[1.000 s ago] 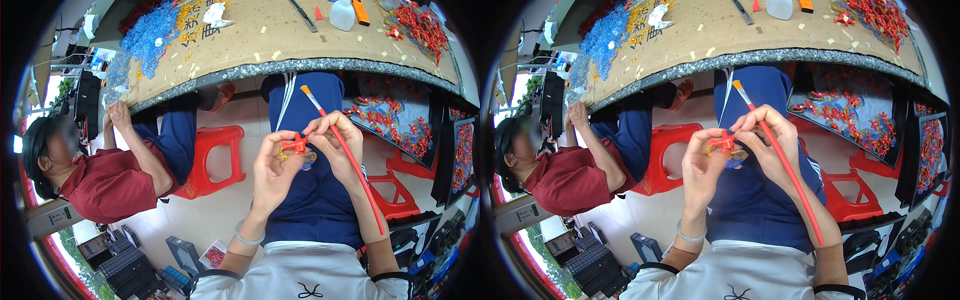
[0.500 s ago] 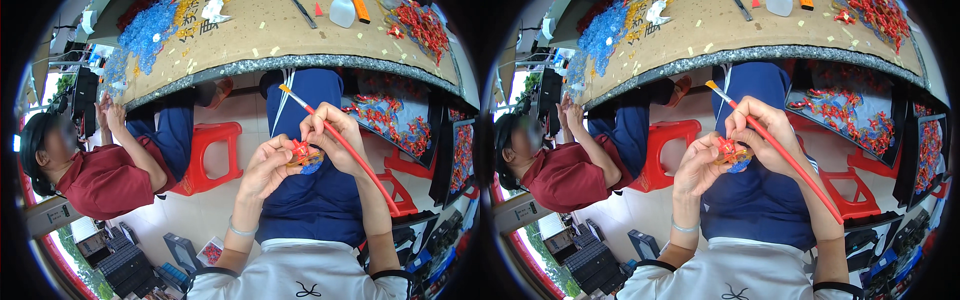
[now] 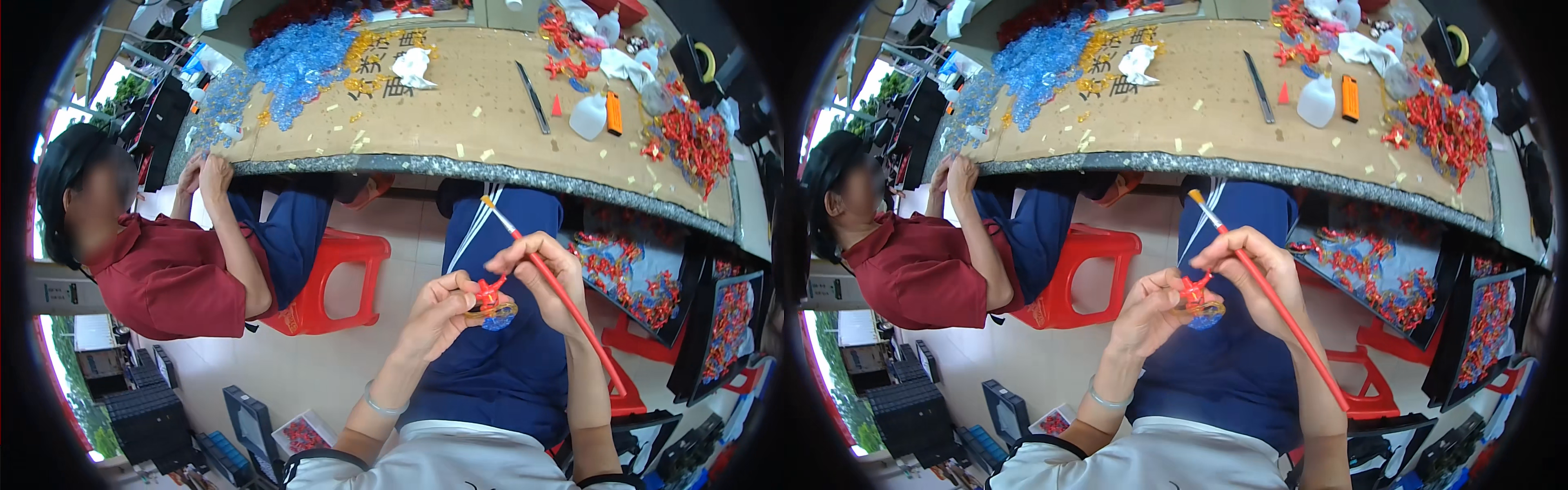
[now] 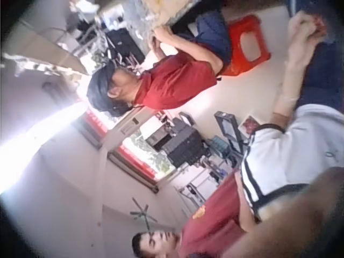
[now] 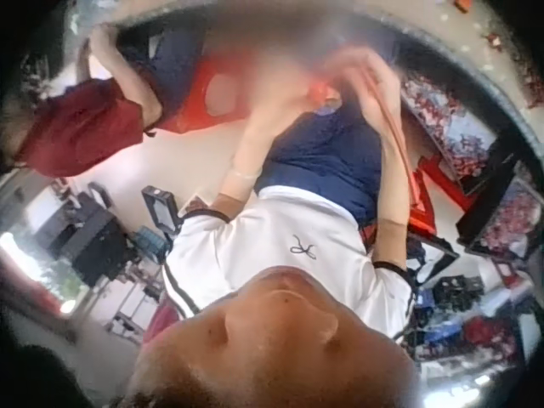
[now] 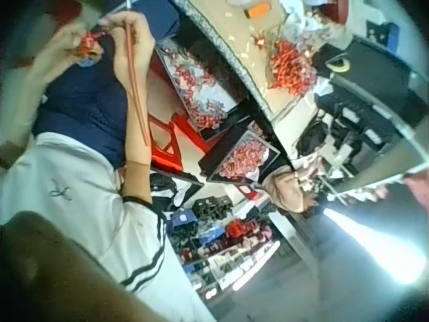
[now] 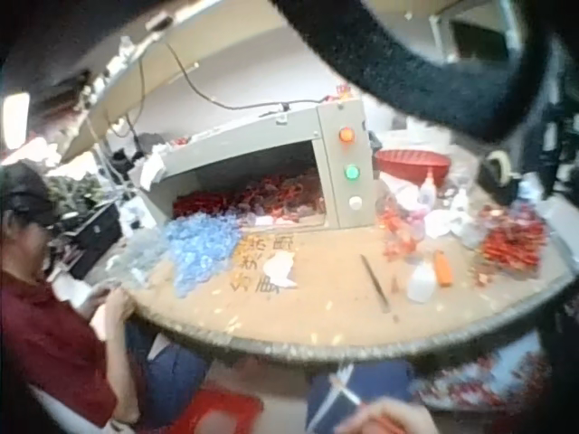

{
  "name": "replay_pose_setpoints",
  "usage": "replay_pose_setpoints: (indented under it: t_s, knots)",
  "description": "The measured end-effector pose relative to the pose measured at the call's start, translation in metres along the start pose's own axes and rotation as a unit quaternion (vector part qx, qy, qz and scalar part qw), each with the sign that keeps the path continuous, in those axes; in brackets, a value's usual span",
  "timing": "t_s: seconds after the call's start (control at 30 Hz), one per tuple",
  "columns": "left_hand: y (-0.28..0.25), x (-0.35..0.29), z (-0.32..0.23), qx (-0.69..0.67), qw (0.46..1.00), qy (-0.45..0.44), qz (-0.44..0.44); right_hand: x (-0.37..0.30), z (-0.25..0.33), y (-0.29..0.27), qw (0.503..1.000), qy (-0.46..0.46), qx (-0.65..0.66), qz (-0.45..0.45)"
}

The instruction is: Assembling and painting small red and gold toy components at a factory workstation.

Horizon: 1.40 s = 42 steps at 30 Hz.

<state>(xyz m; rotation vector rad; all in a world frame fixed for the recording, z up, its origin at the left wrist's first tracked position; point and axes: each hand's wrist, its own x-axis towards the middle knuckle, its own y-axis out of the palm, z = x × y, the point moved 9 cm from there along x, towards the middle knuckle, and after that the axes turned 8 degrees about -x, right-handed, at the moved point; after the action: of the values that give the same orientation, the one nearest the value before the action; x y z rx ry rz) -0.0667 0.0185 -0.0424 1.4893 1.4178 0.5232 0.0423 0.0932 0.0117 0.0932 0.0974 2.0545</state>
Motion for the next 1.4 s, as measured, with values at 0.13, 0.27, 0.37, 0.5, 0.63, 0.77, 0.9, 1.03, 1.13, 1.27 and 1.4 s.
replay_pose_setpoints:
  t_s: [0.13, 0.27, 0.37, 0.5, 0.63, 0.77, 0.9, 1.03, 1.13, 1.27, 1.4]
  knots:
    - [0.008, 0.002, -0.032, -0.006, 0.998, 0.058, -0.010, 0.030, 0.020, -0.013, 0.991, -0.029, -0.123, -0.054]
    - [-0.003, -0.016, -0.052, -0.026, 0.994, 0.109, -0.007, 0.064, 0.020, -0.001, 0.944, 0.064, -0.321, -0.035]
    - [-0.001, -0.018, -0.054, -0.059, 0.991, 0.122, -0.018, 0.096, 0.002, -0.008, 0.935, 0.074, -0.346, -0.010]
    - [0.027, -0.003, -0.062, -0.036, 0.993, 0.108, 0.003, 0.161, -0.019, -0.053, 0.864, 0.081, -0.497, -0.011]
    - [0.037, -0.004, -0.075, -0.035, 0.986, 0.161, -0.001, 0.171, 0.014, -0.031, 0.861, 0.019, -0.507, -0.035]
    - [0.031, 0.003, -0.082, 0.000, 0.982, 0.177, -0.060, 0.115, 0.065, -0.007, 0.878, -0.052, -0.465, -0.103]
    - [0.043, 0.034, -0.081, 0.046, 0.979, 0.182, -0.076, 0.055, 0.085, 0.013, 0.918, -0.122, -0.371, -0.064]
    - [0.063, 0.042, -0.060, 0.071, 0.975, 0.197, -0.081, 0.025, 0.088, 0.014, 0.901, -0.162, -0.392, -0.095]
    - [0.073, 0.049, -0.037, 0.072, 0.974, 0.191, -0.099, 0.012, 0.087, -0.006, 0.899, -0.166, -0.379, -0.146]
    - [0.085, 0.047, -0.030, 0.077, 0.969, 0.209, -0.110, 0.004, 0.089, -0.021, 0.894, -0.189, -0.378, -0.148]
    - [0.092, 0.048, -0.023, 0.099, 0.969, 0.205, -0.099, -0.001, 0.095, -0.032, 0.902, -0.194, -0.367, -0.121]
